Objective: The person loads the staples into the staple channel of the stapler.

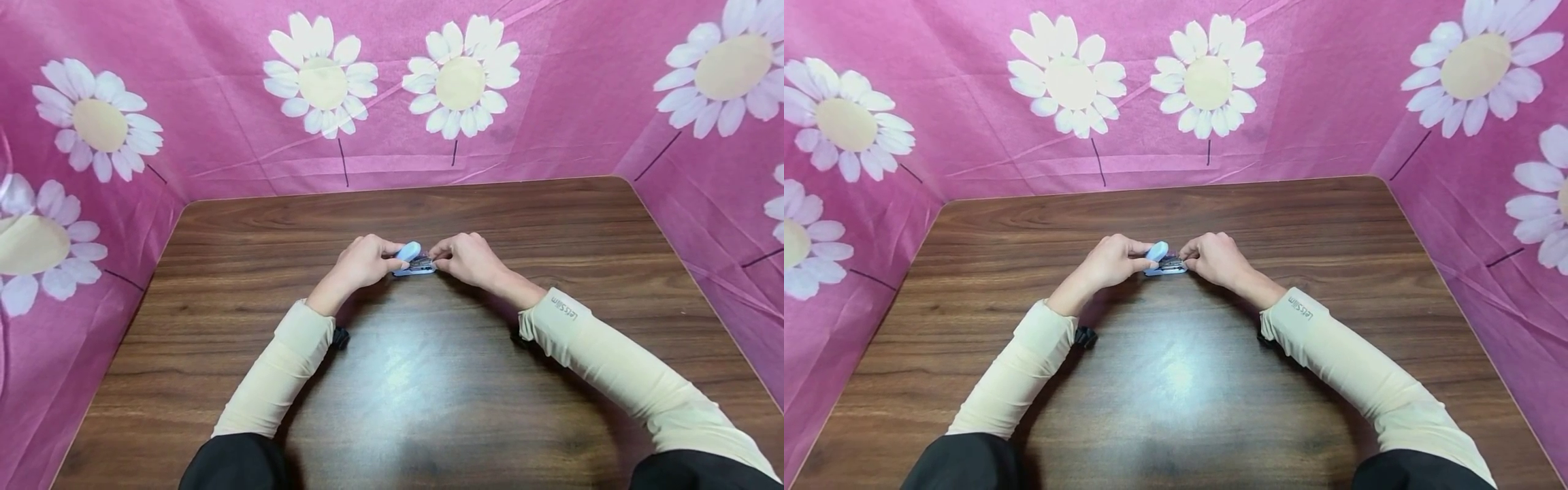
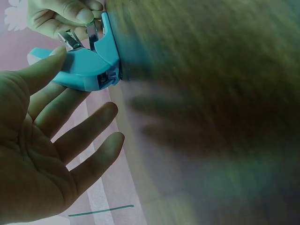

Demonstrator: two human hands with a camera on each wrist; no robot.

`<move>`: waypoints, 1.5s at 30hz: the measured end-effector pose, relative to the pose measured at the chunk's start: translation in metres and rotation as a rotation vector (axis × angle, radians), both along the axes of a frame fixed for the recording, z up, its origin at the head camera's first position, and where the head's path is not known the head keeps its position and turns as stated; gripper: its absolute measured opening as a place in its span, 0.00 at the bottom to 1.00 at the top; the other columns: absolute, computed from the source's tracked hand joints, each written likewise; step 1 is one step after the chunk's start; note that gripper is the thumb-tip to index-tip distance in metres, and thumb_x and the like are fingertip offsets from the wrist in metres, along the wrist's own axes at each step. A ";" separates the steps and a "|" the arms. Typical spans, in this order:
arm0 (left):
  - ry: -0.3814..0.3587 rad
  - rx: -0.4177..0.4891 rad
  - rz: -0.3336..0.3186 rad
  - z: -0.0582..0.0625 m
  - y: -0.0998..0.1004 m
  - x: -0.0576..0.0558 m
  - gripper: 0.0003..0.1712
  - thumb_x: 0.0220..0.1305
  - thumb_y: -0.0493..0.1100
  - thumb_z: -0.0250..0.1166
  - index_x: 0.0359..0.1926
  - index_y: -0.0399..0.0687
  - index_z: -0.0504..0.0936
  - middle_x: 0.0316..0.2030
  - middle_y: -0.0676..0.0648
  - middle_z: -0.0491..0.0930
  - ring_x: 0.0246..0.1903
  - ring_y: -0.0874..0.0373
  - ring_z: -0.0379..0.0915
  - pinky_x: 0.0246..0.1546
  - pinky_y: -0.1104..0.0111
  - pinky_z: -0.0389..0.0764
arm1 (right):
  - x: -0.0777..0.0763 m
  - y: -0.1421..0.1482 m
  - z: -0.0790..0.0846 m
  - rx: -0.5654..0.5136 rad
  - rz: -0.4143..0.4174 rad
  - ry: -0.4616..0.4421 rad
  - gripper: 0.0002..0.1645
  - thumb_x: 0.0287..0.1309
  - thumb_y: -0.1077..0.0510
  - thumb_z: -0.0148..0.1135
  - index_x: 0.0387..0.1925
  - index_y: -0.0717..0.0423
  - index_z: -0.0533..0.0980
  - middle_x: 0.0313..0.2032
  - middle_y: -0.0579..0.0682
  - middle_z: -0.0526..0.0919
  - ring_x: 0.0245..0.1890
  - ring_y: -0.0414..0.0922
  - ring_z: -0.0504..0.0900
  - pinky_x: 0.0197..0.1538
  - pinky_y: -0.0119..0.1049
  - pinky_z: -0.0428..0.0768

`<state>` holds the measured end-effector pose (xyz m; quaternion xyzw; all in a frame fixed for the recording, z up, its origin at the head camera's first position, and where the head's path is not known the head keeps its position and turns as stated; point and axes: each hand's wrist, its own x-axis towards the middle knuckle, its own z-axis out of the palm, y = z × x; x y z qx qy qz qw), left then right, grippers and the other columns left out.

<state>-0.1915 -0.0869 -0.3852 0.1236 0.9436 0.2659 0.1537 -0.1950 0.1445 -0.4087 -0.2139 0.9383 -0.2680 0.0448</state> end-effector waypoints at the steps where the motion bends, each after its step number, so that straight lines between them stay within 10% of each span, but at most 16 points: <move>1: 0.007 -0.008 -0.006 0.000 0.000 0.000 0.23 0.64 0.59 0.69 0.61 0.70 0.83 0.39 0.56 0.88 0.29 0.57 0.69 0.27 0.63 0.66 | 0.000 0.000 0.000 -0.009 -0.006 -0.007 0.10 0.58 0.56 0.72 0.42 0.50 0.89 0.38 0.47 0.92 0.40 0.44 0.90 0.48 0.47 0.80; 10: 0.075 -0.089 -0.059 0.002 0.005 -0.001 0.21 0.63 0.60 0.70 0.58 0.72 0.85 0.54 0.55 0.86 0.41 0.57 0.79 0.30 0.60 0.74 | -0.001 0.000 -0.002 -0.031 -0.018 -0.032 0.10 0.57 0.57 0.72 0.42 0.49 0.89 0.37 0.46 0.92 0.40 0.44 0.89 0.47 0.46 0.79; 45: 0.236 -0.251 -0.200 0.006 0.029 0.002 0.07 0.65 0.53 0.70 0.41 0.63 0.90 0.35 0.53 0.86 0.32 0.53 0.78 0.32 0.56 0.80 | -0.001 -0.005 -0.002 0.062 -0.017 0.093 0.08 0.52 0.58 0.73 0.36 0.48 0.89 0.31 0.42 0.91 0.28 0.45 0.83 0.38 0.48 0.78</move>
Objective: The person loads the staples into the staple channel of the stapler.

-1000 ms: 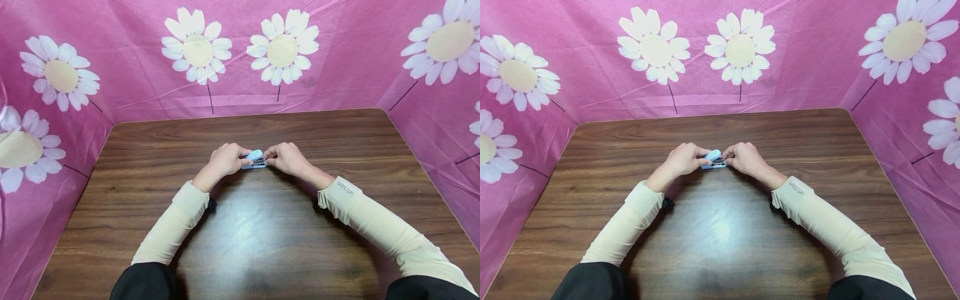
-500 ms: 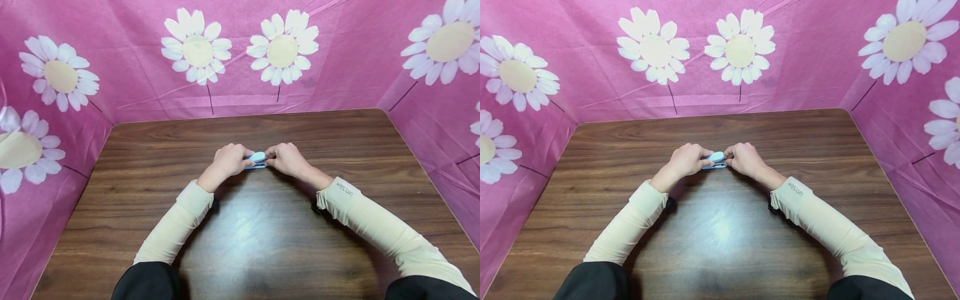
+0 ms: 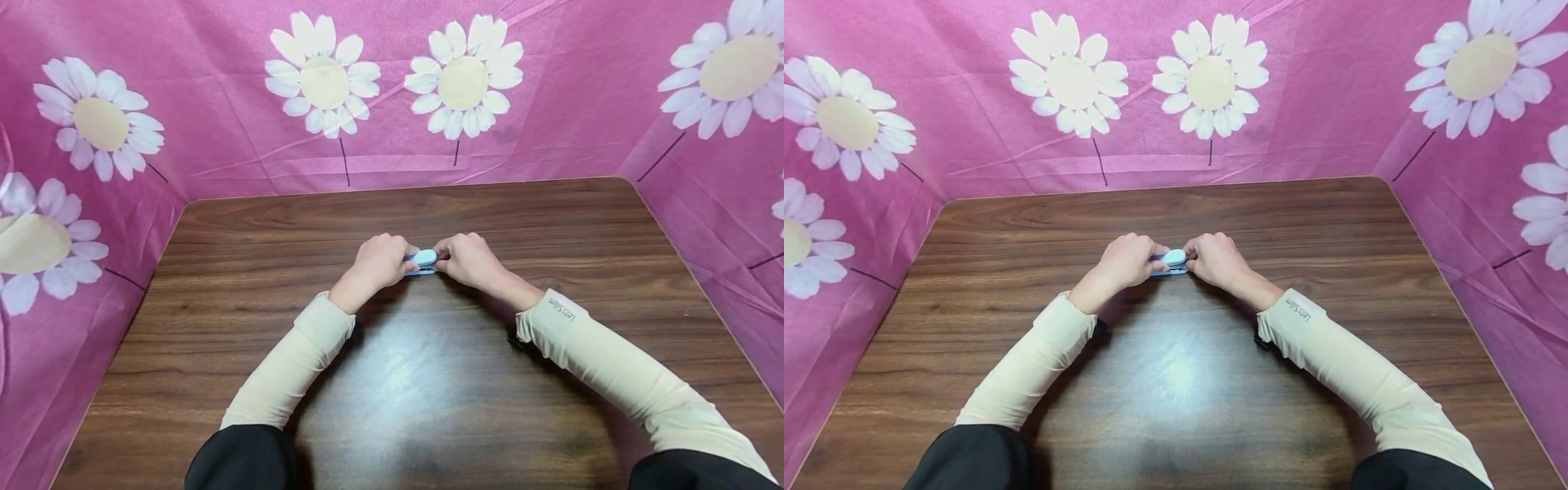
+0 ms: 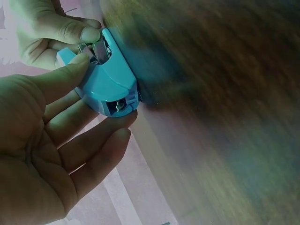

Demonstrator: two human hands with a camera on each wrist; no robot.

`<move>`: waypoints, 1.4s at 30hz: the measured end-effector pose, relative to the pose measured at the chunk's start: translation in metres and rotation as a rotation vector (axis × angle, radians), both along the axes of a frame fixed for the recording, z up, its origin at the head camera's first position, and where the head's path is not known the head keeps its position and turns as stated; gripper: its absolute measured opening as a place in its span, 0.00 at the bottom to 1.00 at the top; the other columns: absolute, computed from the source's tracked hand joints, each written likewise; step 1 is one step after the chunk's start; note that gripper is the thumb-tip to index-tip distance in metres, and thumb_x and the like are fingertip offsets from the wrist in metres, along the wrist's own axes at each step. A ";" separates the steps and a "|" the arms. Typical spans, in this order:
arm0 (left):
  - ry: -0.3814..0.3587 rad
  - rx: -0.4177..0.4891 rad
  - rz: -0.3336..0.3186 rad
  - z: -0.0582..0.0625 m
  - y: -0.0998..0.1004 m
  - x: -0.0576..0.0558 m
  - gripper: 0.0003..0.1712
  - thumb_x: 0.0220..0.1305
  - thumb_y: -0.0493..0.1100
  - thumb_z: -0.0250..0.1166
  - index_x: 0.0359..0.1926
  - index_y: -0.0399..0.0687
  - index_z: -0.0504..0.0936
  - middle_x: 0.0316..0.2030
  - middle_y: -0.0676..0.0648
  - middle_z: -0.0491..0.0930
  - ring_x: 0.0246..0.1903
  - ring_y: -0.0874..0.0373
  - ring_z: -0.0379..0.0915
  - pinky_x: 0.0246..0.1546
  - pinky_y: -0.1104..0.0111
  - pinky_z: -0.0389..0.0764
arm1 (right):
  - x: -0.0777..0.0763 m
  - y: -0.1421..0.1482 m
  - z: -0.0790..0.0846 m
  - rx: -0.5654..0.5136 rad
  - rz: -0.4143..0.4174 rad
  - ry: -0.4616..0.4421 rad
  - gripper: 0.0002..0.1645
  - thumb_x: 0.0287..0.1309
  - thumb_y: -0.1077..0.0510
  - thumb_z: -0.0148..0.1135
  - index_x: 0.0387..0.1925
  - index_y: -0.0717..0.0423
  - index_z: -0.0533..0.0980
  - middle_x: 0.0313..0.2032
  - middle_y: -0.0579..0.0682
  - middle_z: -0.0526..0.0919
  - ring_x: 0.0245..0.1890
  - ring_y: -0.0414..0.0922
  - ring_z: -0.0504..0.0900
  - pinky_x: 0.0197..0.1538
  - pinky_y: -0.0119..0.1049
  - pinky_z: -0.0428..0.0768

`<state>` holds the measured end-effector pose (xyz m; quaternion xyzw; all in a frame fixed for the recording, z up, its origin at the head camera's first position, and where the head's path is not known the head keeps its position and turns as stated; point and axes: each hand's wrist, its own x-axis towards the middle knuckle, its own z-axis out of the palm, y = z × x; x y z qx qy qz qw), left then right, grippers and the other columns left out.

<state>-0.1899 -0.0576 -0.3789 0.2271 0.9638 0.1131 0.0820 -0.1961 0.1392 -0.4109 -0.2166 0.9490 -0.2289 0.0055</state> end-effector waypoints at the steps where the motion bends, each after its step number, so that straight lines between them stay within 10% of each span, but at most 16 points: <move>1: 0.004 -0.002 -0.006 0.000 0.000 0.000 0.06 0.64 0.53 0.70 0.40 0.62 0.90 0.34 0.53 0.86 0.31 0.53 0.78 0.32 0.56 0.80 | 0.000 0.000 0.001 0.000 0.000 0.001 0.08 0.52 0.58 0.73 0.36 0.48 0.89 0.30 0.42 0.91 0.28 0.45 0.83 0.38 0.48 0.78; 42: 0.029 -0.034 -0.041 0.002 0.006 0.001 0.06 0.66 0.49 0.70 0.37 0.55 0.89 0.33 0.49 0.87 0.33 0.49 0.82 0.37 0.54 0.83 | 0.002 -0.003 0.000 0.011 0.005 0.028 0.08 0.49 0.61 0.71 0.34 0.49 0.89 0.25 0.42 0.89 0.25 0.46 0.79 0.36 0.49 0.78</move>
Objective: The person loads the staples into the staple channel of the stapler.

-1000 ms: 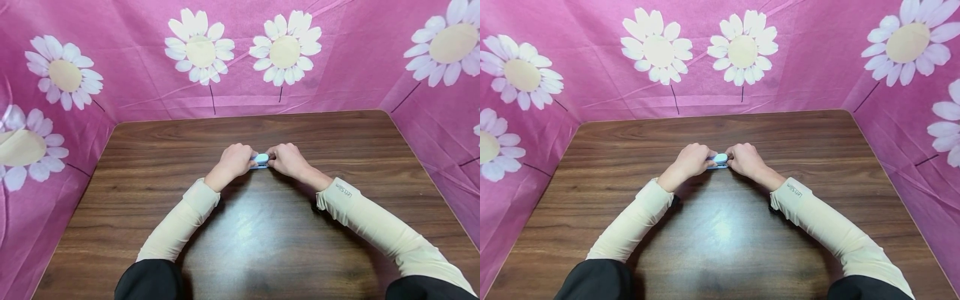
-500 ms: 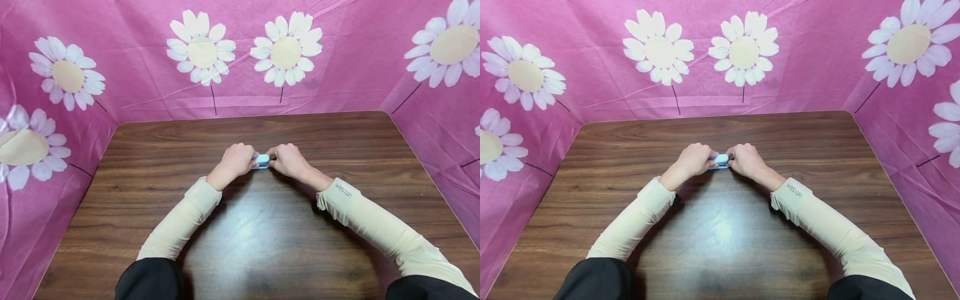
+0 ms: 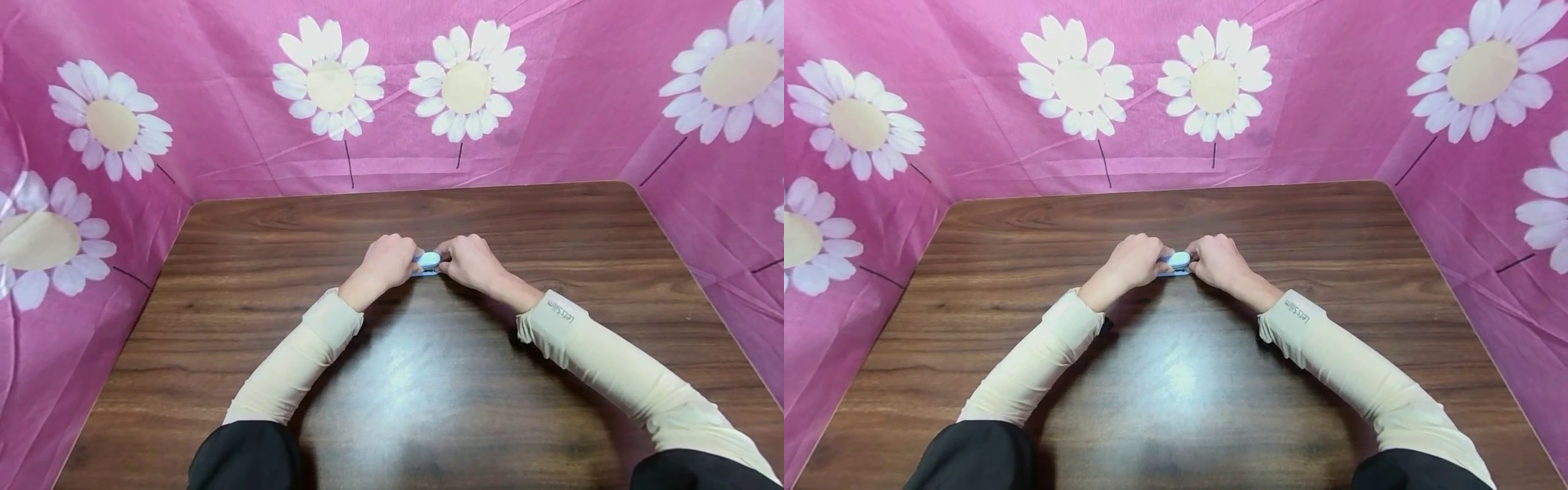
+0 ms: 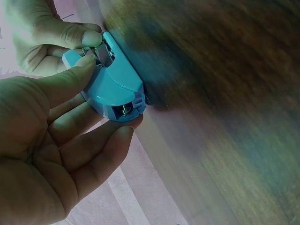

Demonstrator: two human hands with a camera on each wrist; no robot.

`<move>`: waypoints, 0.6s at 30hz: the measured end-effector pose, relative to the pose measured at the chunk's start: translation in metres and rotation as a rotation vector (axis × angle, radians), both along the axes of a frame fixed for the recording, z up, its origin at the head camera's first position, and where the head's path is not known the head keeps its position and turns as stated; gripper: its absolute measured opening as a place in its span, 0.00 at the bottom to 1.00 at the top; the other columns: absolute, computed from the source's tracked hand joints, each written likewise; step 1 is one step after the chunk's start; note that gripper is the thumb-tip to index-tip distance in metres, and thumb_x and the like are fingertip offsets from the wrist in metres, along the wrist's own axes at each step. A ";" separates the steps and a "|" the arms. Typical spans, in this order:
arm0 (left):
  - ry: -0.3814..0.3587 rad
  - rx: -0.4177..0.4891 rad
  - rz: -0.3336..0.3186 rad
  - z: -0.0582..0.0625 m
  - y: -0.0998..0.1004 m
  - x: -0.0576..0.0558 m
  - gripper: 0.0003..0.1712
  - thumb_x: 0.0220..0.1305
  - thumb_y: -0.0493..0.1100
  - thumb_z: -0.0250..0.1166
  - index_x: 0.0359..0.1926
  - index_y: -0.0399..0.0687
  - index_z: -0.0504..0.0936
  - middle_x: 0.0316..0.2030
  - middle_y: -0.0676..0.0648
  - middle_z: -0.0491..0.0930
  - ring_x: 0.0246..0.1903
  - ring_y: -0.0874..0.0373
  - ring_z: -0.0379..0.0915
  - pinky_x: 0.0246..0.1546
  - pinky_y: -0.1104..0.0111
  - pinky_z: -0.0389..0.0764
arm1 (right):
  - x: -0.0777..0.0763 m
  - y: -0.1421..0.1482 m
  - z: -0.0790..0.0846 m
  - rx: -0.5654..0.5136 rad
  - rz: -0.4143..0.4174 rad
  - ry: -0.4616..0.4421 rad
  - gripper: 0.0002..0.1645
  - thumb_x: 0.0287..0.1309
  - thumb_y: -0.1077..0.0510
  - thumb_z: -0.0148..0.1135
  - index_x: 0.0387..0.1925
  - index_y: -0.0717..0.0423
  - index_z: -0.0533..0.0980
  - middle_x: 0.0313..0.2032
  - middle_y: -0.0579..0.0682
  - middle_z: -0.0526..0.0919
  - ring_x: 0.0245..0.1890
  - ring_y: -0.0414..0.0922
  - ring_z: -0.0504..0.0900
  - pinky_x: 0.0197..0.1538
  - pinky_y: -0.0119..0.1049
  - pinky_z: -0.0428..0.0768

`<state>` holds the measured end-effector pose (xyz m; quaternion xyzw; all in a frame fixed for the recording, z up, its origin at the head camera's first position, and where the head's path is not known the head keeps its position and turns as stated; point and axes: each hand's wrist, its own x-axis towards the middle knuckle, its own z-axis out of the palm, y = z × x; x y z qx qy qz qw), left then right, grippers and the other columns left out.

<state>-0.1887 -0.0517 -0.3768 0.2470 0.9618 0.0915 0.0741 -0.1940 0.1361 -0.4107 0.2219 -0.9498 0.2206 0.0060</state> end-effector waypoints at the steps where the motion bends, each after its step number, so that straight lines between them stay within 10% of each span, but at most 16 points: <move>1: 0.003 -0.002 0.000 0.001 0.000 0.000 0.06 0.66 0.49 0.70 0.37 0.54 0.89 0.33 0.49 0.87 0.34 0.49 0.82 0.37 0.54 0.83 | 0.000 0.000 0.001 0.002 0.000 0.001 0.08 0.49 0.61 0.71 0.34 0.49 0.89 0.25 0.42 0.89 0.25 0.47 0.79 0.36 0.49 0.78; 18: -0.011 0.058 -0.031 -0.006 -0.010 0.000 0.10 0.66 0.51 0.69 0.46 0.56 0.90 0.42 0.51 0.89 0.38 0.50 0.83 0.44 0.56 0.81 | 0.003 0.002 0.002 -0.002 0.004 -0.013 0.10 0.53 0.57 0.73 0.39 0.51 0.88 0.31 0.45 0.91 0.31 0.49 0.86 0.41 0.51 0.81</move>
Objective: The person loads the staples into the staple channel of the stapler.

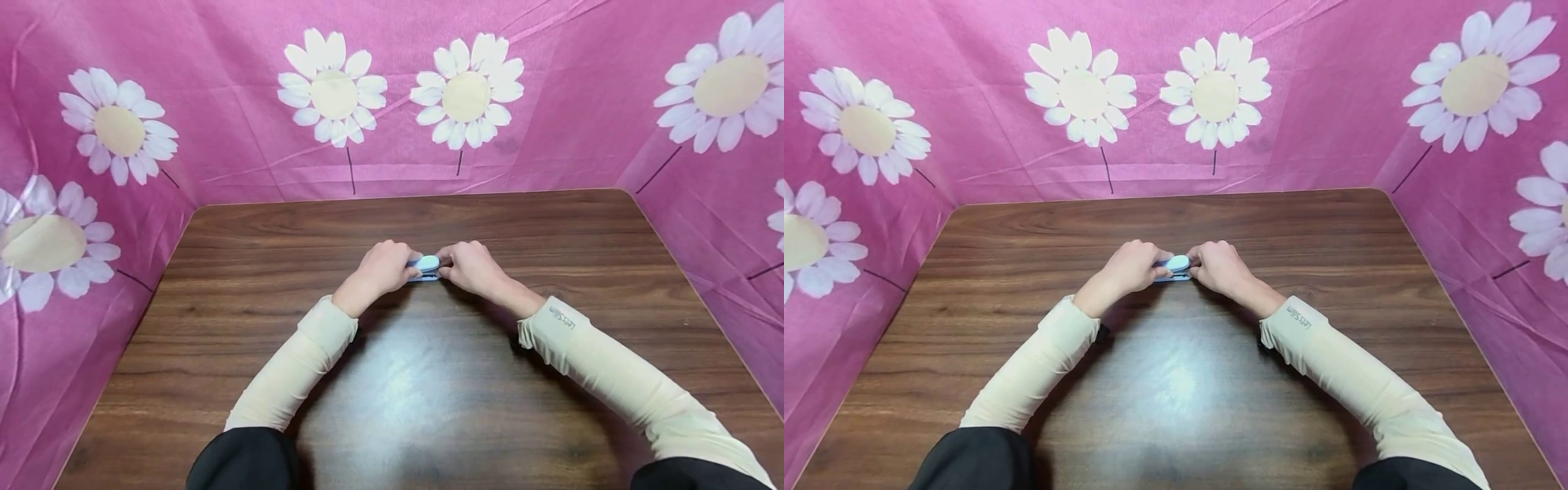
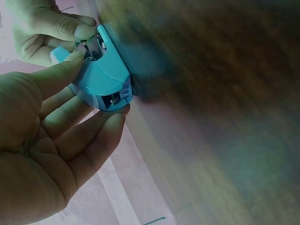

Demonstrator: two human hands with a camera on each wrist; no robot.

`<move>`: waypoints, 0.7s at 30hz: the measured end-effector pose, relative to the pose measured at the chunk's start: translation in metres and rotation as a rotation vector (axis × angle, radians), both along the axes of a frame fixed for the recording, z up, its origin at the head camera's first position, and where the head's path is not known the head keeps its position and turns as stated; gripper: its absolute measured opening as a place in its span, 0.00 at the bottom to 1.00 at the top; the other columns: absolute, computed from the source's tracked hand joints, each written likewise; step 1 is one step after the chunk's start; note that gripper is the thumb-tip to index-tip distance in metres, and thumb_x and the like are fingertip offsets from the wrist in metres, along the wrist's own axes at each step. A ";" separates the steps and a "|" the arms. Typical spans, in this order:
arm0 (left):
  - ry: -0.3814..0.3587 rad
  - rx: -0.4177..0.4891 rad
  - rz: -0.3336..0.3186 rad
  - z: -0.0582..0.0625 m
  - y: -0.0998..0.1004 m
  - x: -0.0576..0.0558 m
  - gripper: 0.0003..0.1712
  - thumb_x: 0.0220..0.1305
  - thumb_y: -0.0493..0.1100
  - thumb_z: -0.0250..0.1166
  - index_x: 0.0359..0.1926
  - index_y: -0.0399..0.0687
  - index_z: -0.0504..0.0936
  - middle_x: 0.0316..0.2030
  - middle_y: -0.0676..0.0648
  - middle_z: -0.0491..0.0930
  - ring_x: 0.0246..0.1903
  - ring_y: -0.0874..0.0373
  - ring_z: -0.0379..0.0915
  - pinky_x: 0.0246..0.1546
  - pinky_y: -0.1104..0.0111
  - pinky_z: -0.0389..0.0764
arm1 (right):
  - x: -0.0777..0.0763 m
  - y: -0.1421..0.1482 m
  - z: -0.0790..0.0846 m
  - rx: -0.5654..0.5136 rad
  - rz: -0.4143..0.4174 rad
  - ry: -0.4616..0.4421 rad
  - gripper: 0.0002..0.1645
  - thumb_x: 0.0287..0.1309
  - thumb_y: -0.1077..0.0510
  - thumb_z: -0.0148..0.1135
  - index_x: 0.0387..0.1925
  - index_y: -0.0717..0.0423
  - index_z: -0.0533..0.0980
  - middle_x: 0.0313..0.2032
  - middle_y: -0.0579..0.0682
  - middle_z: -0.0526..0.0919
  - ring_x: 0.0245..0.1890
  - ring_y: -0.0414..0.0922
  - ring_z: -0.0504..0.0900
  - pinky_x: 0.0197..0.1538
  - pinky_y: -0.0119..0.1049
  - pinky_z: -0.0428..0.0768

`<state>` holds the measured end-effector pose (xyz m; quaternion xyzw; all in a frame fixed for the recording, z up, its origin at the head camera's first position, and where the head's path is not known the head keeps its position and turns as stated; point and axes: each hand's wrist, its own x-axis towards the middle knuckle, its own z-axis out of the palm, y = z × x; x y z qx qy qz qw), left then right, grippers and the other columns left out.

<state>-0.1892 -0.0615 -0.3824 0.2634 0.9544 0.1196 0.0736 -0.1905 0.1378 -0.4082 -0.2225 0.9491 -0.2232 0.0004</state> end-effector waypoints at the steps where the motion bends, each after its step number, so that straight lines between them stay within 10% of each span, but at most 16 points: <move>1: -0.008 0.013 0.008 -0.001 -0.001 0.000 0.12 0.67 0.51 0.69 0.48 0.56 0.89 0.44 0.50 0.89 0.39 0.50 0.83 0.44 0.56 0.81 | 0.000 0.000 0.000 -0.004 -0.001 -0.001 0.10 0.54 0.57 0.73 0.40 0.51 0.88 0.32 0.46 0.92 0.32 0.49 0.87 0.42 0.51 0.81; 21: -0.023 0.107 0.095 -0.011 -0.013 -0.001 0.26 0.64 0.56 0.70 0.62 0.60 0.83 0.48 0.52 0.88 0.39 0.55 0.81 0.43 0.56 0.82 | -0.003 0.006 -0.005 -0.058 0.013 -0.080 0.13 0.58 0.58 0.71 0.46 0.54 0.85 0.40 0.49 0.92 0.47 0.48 0.89 0.54 0.50 0.80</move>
